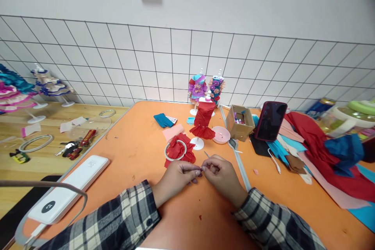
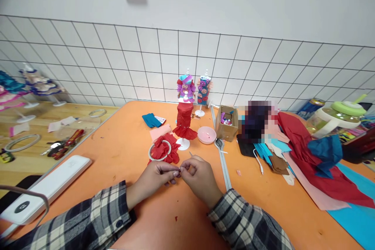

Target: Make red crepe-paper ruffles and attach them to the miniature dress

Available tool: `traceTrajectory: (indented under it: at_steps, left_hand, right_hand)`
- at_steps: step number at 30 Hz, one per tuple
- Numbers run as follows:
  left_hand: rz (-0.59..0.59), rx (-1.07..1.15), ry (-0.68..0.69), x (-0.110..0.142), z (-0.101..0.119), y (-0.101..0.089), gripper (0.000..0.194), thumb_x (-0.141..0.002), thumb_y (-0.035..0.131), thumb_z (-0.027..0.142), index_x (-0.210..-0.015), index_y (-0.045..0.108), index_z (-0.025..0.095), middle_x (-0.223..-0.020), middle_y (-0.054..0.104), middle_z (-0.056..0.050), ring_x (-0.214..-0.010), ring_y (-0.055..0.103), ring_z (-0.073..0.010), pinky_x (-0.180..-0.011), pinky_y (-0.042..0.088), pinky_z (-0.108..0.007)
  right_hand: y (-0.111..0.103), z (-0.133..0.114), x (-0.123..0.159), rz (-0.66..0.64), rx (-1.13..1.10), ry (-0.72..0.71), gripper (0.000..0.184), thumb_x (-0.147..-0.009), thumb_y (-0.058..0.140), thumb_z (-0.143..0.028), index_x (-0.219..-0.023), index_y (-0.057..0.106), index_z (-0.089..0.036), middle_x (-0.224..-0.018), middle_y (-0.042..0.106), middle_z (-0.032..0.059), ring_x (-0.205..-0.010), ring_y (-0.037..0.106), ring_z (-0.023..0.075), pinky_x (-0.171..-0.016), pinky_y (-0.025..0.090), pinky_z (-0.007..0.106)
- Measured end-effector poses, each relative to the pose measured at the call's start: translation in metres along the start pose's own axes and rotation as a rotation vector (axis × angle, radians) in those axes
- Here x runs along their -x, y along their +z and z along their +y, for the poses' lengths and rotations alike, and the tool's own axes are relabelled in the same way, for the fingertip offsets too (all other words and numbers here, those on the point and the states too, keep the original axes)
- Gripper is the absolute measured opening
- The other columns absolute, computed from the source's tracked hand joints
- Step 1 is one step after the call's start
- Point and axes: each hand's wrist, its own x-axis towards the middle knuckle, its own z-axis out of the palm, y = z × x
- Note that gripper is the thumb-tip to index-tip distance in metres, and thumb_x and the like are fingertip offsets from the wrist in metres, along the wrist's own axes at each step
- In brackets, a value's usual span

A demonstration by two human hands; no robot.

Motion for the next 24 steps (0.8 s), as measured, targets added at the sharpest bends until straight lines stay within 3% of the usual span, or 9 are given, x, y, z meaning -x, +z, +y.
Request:
traceTrajectory:
  at_steps: [5, 11, 24]
  left_hand:
    - [0.079, 0.025, 0.063, 0.000, 0.008, 0.002, 0.024, -0.073, 0.068, 0.035, -0.075, 0.073, 0.012, -0.062, 0.068, -0.004, -0.056, 0.059, -0.0129, -0.055, 0.045, -0.023]
    - [0.137, 0.123, 0.073, -0.001, 0.009, 0.003, 0.023, -0.069, 0.071, 0.036, -0.072, 0.069, 0.014, -0.057, 0.063, 0.000, -0.052, 0.056, -0.0117, -0.053, 0.046, -0.023]
    - [0.106, 0.129, 0.033, 0.003, 0.008, 0.002, 0.008, -0.061, 0.063, 0.018, -0.065, 0.067, 0.014, -0.060, 0.067, -0.001, -0.058, 0.061, -0.0134, -0.058, 0.048, -0.023]
  right_hand:
    - [0.008, -0.007, 0.003, 0.046, -0.108, 0.097, 0.014, -0.081, 0.059, -0.023, -0.074, 0.070, -0.018, -0.066, 0.058, 0.0001, -0.049, 0.047, 0.0091, -0.046, 0.039, 0.021]
    - [0.009, -0.012, 0.011, 0.088, -0.006, -0.026, 0.018, -0.088, 0.056, -0.024, -0.090, 0.073, -0.021, -0.072, 0.061, 0.0016, -0.058, 0.052, 0.0117, -0.054, 0.041, 0.024]
    - [0.008, -0.012, 0.017, 0.051, 0.104, -0.115, 0.015, -0.087, 0.058, -0.021, -0.087, 0.073, -0.022, -0.075, 0.064, 0.0016, -0.054, 0.053, 0.0096, -0.054, 0.039, 0.022]
